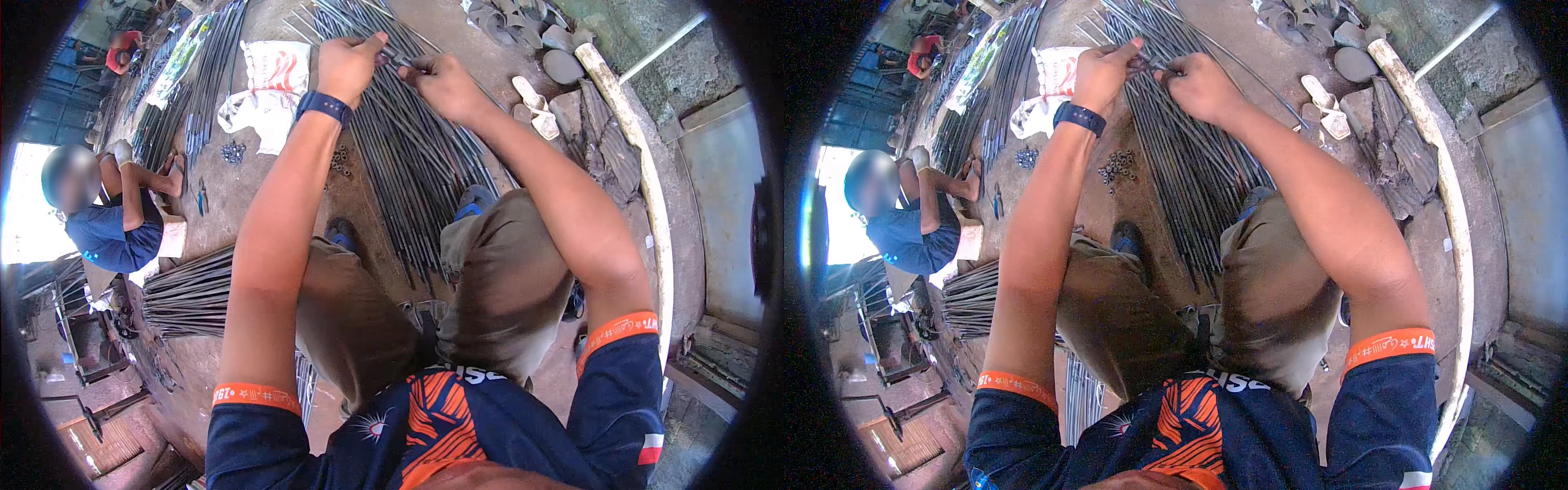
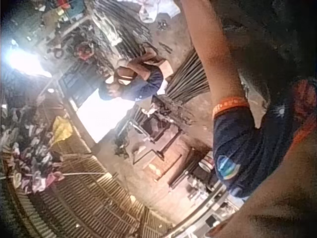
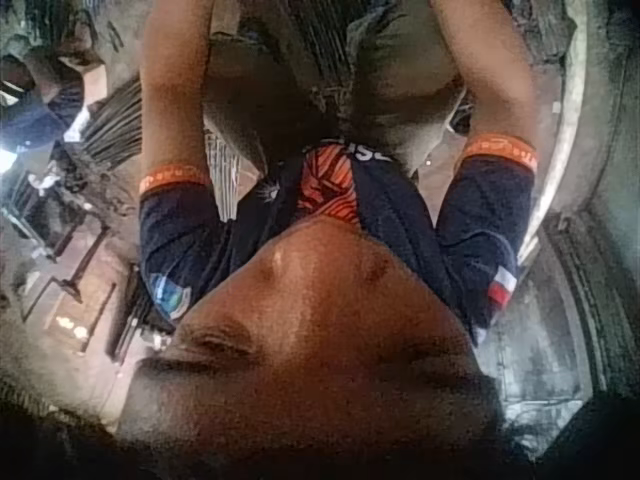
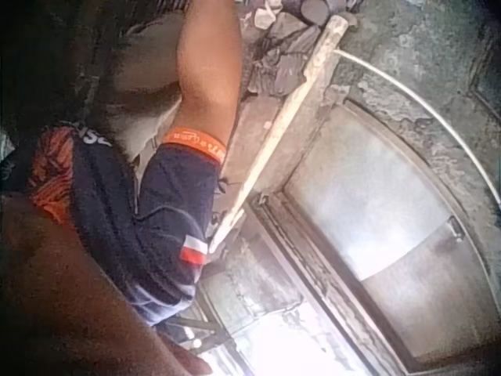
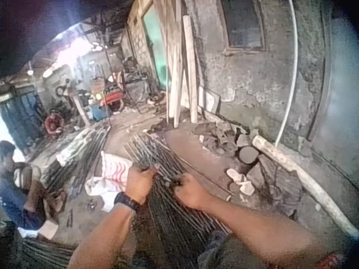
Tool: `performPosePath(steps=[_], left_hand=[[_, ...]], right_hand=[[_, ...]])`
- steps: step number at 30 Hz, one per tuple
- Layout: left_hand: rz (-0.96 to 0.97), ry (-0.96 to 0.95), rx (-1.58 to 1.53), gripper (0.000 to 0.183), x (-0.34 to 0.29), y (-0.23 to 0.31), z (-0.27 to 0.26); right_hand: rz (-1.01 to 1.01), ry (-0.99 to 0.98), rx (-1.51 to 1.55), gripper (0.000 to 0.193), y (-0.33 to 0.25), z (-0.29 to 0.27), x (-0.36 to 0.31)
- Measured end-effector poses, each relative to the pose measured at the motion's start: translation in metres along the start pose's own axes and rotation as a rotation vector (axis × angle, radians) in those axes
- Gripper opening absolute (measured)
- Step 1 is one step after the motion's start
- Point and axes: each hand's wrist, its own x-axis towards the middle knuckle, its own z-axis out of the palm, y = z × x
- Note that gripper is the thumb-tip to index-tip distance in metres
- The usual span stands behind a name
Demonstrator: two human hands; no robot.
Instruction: The person is threading metal rings onto long metal rods while sitting in a workshop.
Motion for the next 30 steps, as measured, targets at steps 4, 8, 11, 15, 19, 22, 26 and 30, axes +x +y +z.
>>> performPosePath(steps=[4, 8, 11, 15, 19, 22, 26, 30], left_hand=[[0.006, -0.139, -0.278, 0.031, -0.005, -0.004, -0.005], [-0.051, -0.371, -0.666, 0.031, -0.009, -0.008, -0.013], [-0.167, -0.139, -0.529, 0.028, -0.013, -0.004, -0.006], [-0.001, -0.131, -0.295, 0.026, -0.004, -0.012, -0.009], [-0.027, -0.139, -0.507, 0.024, -0.002, -0.009, -0.007], [-0.184, -0.243, -0.667, 0.022, -0.005, -0.005, -0.006], [-0.157, -0.065, -0.382, 0.019, -0.009, 0.001, 0.008], [-0.099, -0.037, -0.564, 0.018, -0.008, -0.003, 0.01]], right_hand=[[0.332, -0.159, 0.421, 0.034, -0.009, -0.01, -0.001], [0.345, -0.168, 0.372, 0.035, -0.017, -0.01, -0.007], [0.137, -0.055, 0.184, 0.035, -0.008, -0.001, -0.003], [0.106, -0.059, 0.161, 0.036, -0.006, 0.002, -0.002], [0.103, -0.043, 0.177, 0.037, -0.003, 0.0, -0.001], [0.068, -0.012, 0.143, 0.038, -0.005, -0.001, -0.002], [0.014, 0.044, 0.069, 0.04, 0.0, -0.002, -0.002], [-0.02, 0.027, 0.109, 0.036, -0.003, -0.004, -0.002]])
